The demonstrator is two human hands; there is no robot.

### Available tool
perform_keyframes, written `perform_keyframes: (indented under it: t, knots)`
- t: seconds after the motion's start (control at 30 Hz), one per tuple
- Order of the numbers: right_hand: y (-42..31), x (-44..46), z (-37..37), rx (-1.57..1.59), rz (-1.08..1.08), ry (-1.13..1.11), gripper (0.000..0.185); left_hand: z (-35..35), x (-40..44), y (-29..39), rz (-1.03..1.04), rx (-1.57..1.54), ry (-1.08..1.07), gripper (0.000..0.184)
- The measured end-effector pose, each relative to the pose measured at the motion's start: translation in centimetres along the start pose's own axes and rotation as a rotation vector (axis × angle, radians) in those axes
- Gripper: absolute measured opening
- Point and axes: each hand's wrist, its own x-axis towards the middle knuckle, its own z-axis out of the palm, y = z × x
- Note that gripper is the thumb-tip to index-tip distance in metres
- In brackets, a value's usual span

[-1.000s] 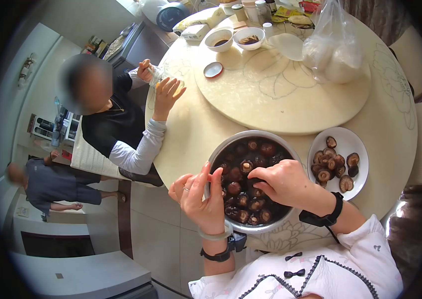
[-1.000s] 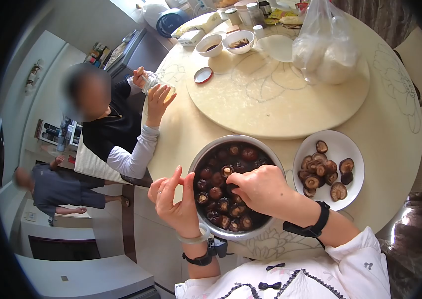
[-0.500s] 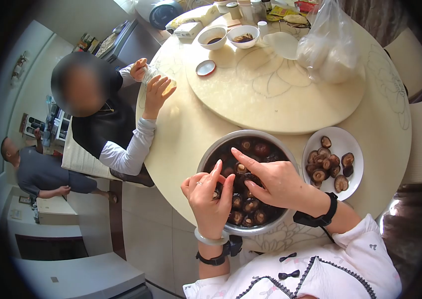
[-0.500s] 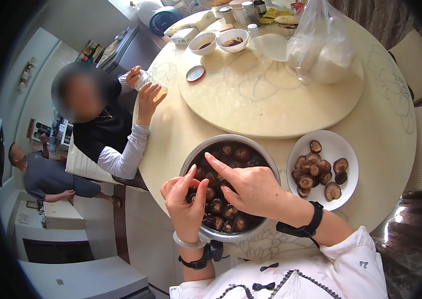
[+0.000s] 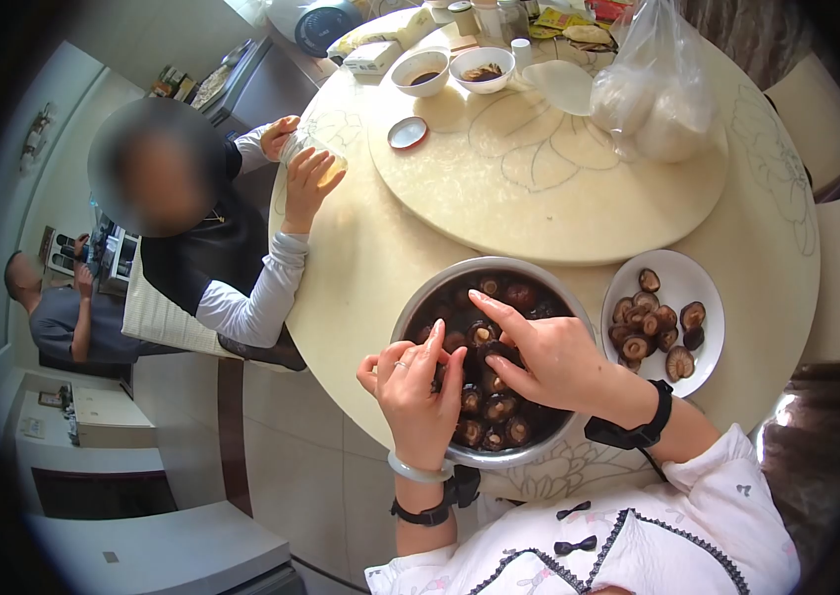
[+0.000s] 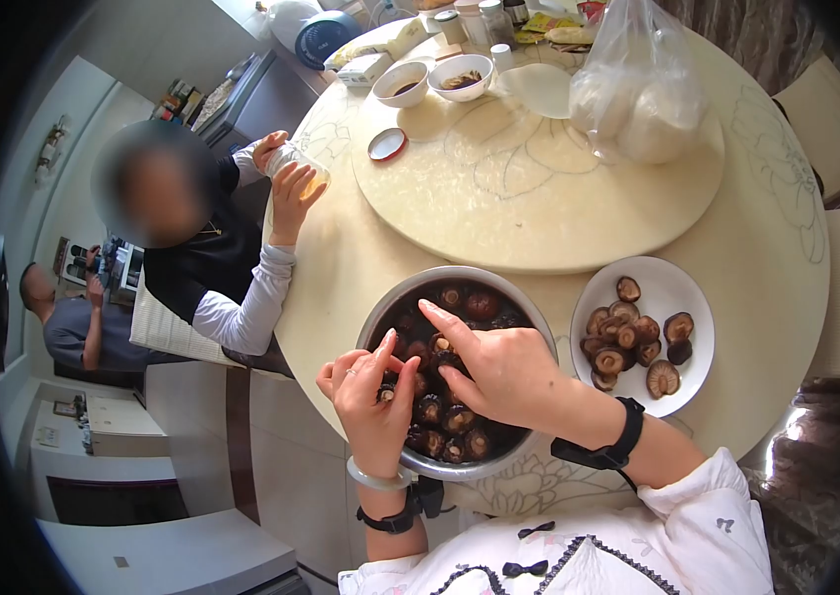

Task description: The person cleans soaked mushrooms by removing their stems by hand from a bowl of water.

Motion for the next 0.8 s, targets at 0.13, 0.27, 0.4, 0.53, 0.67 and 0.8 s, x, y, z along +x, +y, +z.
perform_keyframes:
  t: [0.13, 0.27, 0.4, 0.53, 0.67, 0.8]
  knots:
    - [0.2, 0.0, 0.2, -0.002, 0.006, -0.010, 0.072, 0.2, -0.3, -0.5, 0.001, 0.020, 0.004, 0.041]
    - [0.1, 0.2, 0.2, 0.002, 0.002, -0.017, 0.072, 0.3, -0.2, -0.6, -0.005, 0.015, 0.019, 0.039]
    - [0.1, 0.2, 0.3, 0.000, 0.001, -0.008, 0.069, 0.3, -0.3, -0.7, -0.009, 0.035, 0.001, 0.034]
    - [0.4, 0.0, 0.5, -0.010, -0.007, -0.010, 0.067, -0.1, -0.6, -1.1, 0.007, 0.066, -0.029, 0.030]
    - [0.2, 0.0, 0.4, -0.010, -0.001, -0.009, 0.067, -3.4, 0.0, 0.1, 0.059, 0.122, 0.045, 0.023]
    - [0.2, 0.0, 0.6, -0.027, -0.026, 0.006, 0.067, -5.2, 1.1, 0.9, 0.100, 0.185, 0.116, 0.021]
